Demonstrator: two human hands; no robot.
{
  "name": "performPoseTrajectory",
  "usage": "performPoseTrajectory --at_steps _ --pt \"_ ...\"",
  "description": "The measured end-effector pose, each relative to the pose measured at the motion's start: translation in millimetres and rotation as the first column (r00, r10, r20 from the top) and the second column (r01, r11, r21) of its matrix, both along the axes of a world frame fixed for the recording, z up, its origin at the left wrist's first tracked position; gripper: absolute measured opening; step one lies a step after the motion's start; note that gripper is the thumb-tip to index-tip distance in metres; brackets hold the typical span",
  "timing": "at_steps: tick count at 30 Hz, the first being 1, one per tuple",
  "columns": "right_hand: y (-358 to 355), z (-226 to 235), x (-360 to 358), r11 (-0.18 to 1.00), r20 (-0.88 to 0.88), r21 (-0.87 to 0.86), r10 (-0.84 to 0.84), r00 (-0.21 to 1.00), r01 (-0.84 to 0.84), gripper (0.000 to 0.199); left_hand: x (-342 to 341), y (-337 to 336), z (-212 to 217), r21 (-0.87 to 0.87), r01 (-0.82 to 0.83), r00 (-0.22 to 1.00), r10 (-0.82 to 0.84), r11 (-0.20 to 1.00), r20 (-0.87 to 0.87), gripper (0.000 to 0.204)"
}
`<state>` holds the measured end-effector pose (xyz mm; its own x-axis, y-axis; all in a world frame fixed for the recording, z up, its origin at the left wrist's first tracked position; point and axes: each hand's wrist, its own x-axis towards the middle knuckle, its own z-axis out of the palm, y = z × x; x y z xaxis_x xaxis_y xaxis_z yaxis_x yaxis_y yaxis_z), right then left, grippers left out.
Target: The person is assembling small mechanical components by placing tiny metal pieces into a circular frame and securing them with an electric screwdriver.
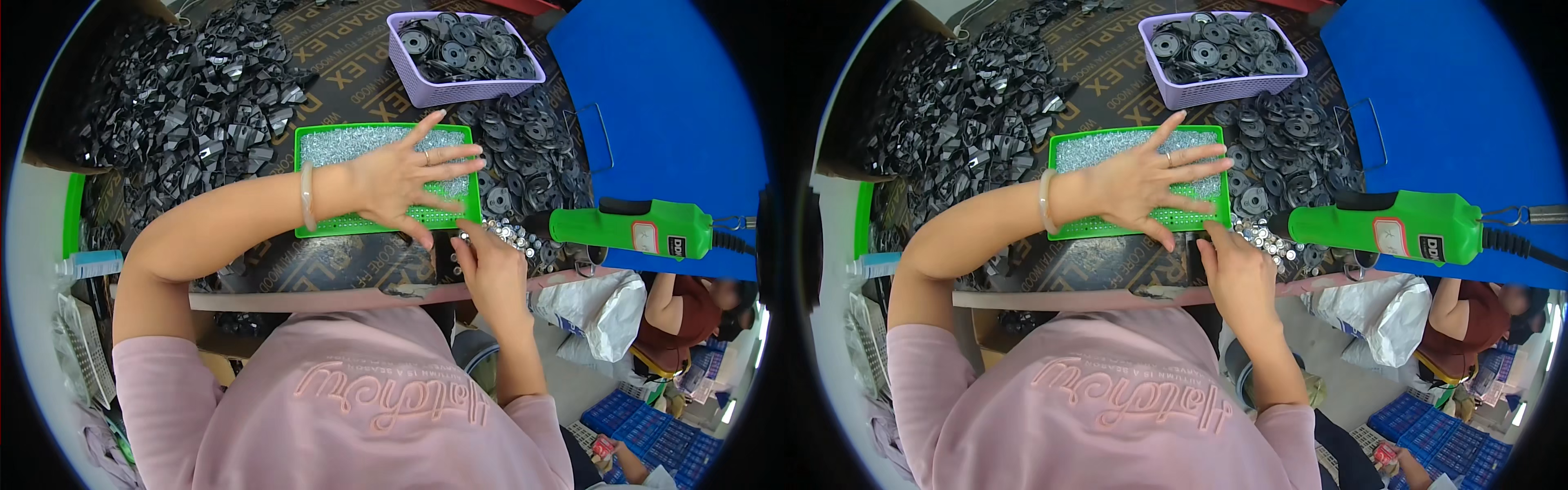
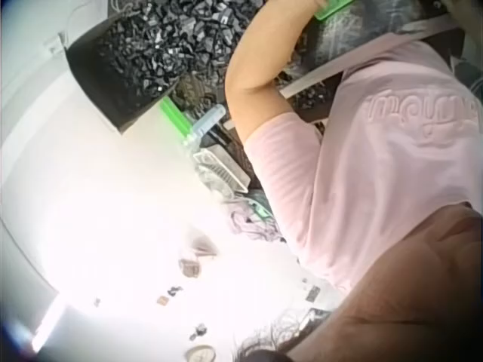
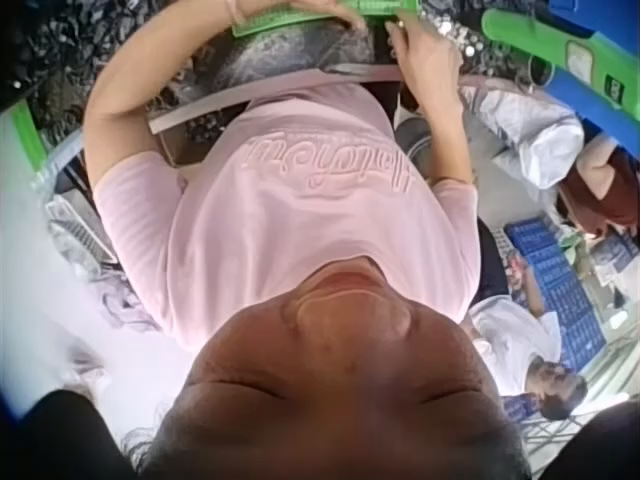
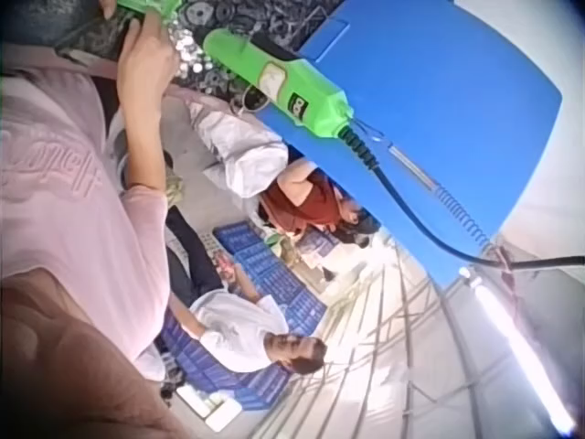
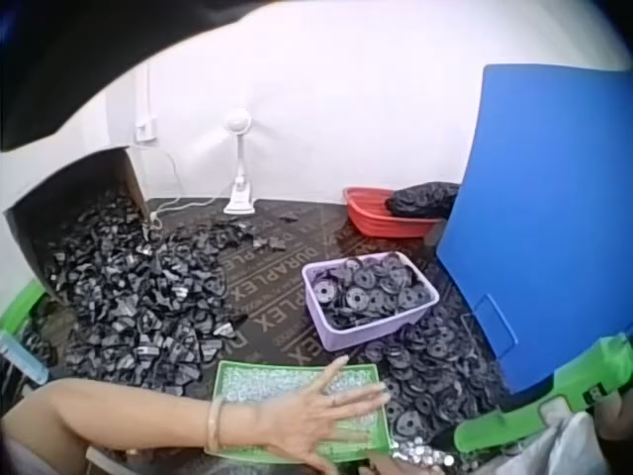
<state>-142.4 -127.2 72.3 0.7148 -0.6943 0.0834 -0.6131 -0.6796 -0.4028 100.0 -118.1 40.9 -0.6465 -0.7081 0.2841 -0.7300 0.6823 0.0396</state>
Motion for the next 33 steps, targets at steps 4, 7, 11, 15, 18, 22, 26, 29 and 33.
performPoseTrajectory --at_steps 4,7,11,15,18,22,26,29,33 --pt "-1.1 -0.7 1.6 1.000 0.018 0.009 0.014 1.000 -0.015 0.017 9.0 -15.7 -4.3 -0.096 -0.094 0.992 0.101 0.991 0.070 0.066" --pt "-1.3 -2.9 0.5 1.000 0.022 0.013 0.015 1.000 -0.015 0.018 10.1 -15.5 -1.7 -0.084 -0.131 0.979 0.142 0.988 0.143 0.066" --pt "-1.2 -3.1 -2.3 0.999 0.038 0.035 0.012 0.999 -0.013 0.018 9.6 -18.0 2.8 -0.128 -0.177 0.960 0.200 0.976 0.198 0.065" --pt "-3.0 -1.9 -3.2 0.999 -0.013 0.049 0.020 1.000 -0.019 0.018 12.6 -16.4 1.7 -0.117 -0.211 0.975 0.218 0.971 0.051 0.061" --pt "-3.8 0.7 -2.1 0.997 0.010 0.073 0.035 0.999 -0.036 0.018 16.6 -22.0 2.4 -0.061 -0.247 0.969 0.247 0.967 0.003 0.061" --pt "-2.1 2.9 10.8 0.995 -0.009 0.068 0.077 0.997 -0.076 0.020 28.9 -23.8 18.1 -0.008 -0.284 0.959 0.284 0.959 -0.010 0.053" --pt "12.3 21.1 48.0 0.962 0.131 -0.037 0.272 0.953 -0.270 0.022 61.5 -6.5 45.2 -0.085 -0.252 0.946 0.226 0.964 -0.234 0.025" --pt "-1.5 13.0 79.0 0.799 0.066 -0.161 0.595 0.801 -0.580 0.040 78.6 40.1 51.4 -0.045 -0.362 0.873 0.321 0.931 -0.367 0.020" --pt "-23.9 -12.9 109.2 0.540 -0.030 -0.122 0.837 0.547 -0.833 0.056 80.5 111.8 48.4 -0.109 -0.671 0.723 0.614 0.733 -0.317 0.016"
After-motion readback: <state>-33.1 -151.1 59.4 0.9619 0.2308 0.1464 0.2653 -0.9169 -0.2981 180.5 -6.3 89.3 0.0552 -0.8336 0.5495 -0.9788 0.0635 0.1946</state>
